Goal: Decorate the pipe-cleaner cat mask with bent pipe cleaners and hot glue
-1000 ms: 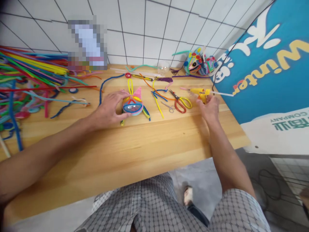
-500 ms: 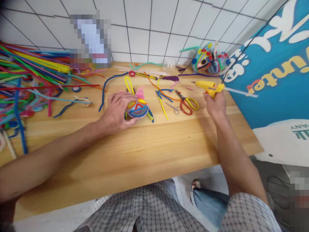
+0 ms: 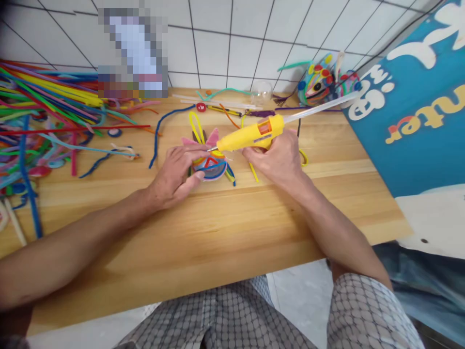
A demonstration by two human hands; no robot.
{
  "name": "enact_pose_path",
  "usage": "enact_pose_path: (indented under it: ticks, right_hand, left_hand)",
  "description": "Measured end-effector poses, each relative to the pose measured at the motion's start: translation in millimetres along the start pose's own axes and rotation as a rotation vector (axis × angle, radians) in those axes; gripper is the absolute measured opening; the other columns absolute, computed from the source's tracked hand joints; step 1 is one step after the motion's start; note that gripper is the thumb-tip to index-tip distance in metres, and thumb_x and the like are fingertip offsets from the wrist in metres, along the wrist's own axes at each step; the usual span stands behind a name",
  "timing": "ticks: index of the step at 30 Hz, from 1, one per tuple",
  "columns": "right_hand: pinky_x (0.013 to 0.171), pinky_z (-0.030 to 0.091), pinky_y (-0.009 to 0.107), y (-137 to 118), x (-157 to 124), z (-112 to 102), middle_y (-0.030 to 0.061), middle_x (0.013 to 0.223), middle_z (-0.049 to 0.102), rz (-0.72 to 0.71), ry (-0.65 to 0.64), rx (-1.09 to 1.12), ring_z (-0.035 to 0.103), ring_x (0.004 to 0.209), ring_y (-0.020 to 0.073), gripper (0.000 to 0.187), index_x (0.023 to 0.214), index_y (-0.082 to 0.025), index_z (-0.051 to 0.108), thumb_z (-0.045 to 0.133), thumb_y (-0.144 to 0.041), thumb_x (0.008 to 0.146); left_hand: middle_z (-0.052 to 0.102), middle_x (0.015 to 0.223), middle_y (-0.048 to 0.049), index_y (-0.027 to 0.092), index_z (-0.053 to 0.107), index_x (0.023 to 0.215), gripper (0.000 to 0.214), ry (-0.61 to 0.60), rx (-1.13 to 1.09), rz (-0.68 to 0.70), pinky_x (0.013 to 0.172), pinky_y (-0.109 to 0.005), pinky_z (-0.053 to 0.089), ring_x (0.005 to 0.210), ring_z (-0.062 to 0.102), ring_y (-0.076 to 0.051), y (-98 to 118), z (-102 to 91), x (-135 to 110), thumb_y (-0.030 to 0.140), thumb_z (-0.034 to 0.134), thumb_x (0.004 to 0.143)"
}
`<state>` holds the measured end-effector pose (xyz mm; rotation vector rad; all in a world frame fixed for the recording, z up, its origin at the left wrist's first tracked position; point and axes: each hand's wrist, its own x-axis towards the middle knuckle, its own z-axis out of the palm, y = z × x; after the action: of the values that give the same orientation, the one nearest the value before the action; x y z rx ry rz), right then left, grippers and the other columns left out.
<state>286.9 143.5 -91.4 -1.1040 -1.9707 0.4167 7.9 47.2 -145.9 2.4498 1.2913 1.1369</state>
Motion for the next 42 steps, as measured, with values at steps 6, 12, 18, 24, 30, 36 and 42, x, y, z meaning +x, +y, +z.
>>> enact_pose_path:
  ticks: [6,12,18,24,30,36,42]
  right_hand:
    - [0.084,0.071,0.049,18.2,-12.1,5.1,0.0056,0.095,0.086,-0.126,0.001,-0.137,0.085,0.089,0.0330,0.020,0.103,-0.029,0.077,0.083,-0.038,0.086]
    - [0.094,0.071,0.056,23.7,-18.2,5.0,0.0113,0.108,0.089,-0.184,-0.003,-0.270,0.086,0.103,0.0378,0.023,0.110,-0.030,0.078,0.081,-0.042,0.091]
    - [0.098,0.071,0.056,24.4,-21.2,9.1,0.0105,0.113,0.090,-0.213,-0.017,-0.277,0.088,0.106,0.0372,0.027,0.115,-0.030,0.077,0.078,-0.036,0.089]
    - [0.093,0.072,0.052,24.0,-21.5,9.8,0.0085,0.111,0.090,-0.256,-0.017,-0.287,0.088,0.101,0.0358,0.027,0.113,-0.030,0.077,0.078,-0.034,0.087]
    - [0.091,0.072,0.052,20.3,-22.5,11.3,0.0088,0.106,0.090,-0.220,-0.022,-0.300,0.087,0.101,0.0366,0.027,0.112,-0.029,0.077,0.079,-0.039,0.087]
    - [0.092,0.072,0.054,14.0,-23.0,10.8,0.0081,0.107,0.090,-0.158,-0.045,-0.292,0.087,0.100,0.0369,0.027,0.110,-0.031,0.074,0.080,-0.037,0.084]
    - [0.087,0.072,0.053,14.1,-24.1,12.2,0.0082,0.105,0.090,-0.163,-0.022,-0.332,0.086,0.095,0.0370,0.035,0.112,-0.031,0.074,0.077,-0.030,0.077]
  left_hand:
    - [0.080,0.151,-0.0135,0.023,0.068,0.140,0.029,0.045,-0.006,-0.038,0.118,-0.050,0.052,0.141,0.075,-0.030,-2.8,-1.3,2.0,0.031,0.050,0.120]
    - [0.080,0.150,-0.0110,0.027,0.068,0.140,0.025,0.060,-0.045,-0.046,0.117,-0.052,0.054,0.141,0.075,-0.029,-4.0,0.1,2.6,0.032,0.056,0.119]
    - [0.080,0.151,-0.0110,0.031,0.066,0.143,0.026,0.046,-0.057,-0.050,0.118,-0.058,0.054,0.143,0.074,-0.031,-4.2,-1.4,2.6,0.032,0.056,0.119]
    - [0.080,0.151,-0.0108,0.028,0.068,0.140,0.027,0.048,-0.062,-0.054,0.117,-0.054,0.054,0.141,0.075,-0.030,-0.6,-2.9,4.1,0.032,0.050,0.121]
    - [0.081,0.150,-0.0114,0.027,0.068,0.140,0.026,0.056,-0.054,-0.063,0.120,-0.055,0.052,0.144,0.074,-0.030,0.3,-0.6,4.3,0.032,0.051,0.120]
    - [0.080,0.152,-0.0112,0.031,0.068,0.141,0.029,-0.004,-0.066,-0.113,0.121,-0.060,0.053,0.146,0.072,-0.030,1.4,-3.2,6.3,0.038,0.048,0.120]
    - [0.080,0.152,-0.0110,0.030,0.067,0.139,0.030,-0.006,-0.078,-0.107,0.122,-0.060,0.054,0.146,0.072,-0.030,2.8,-5.3,7.4,0.042,0.046,0.121]
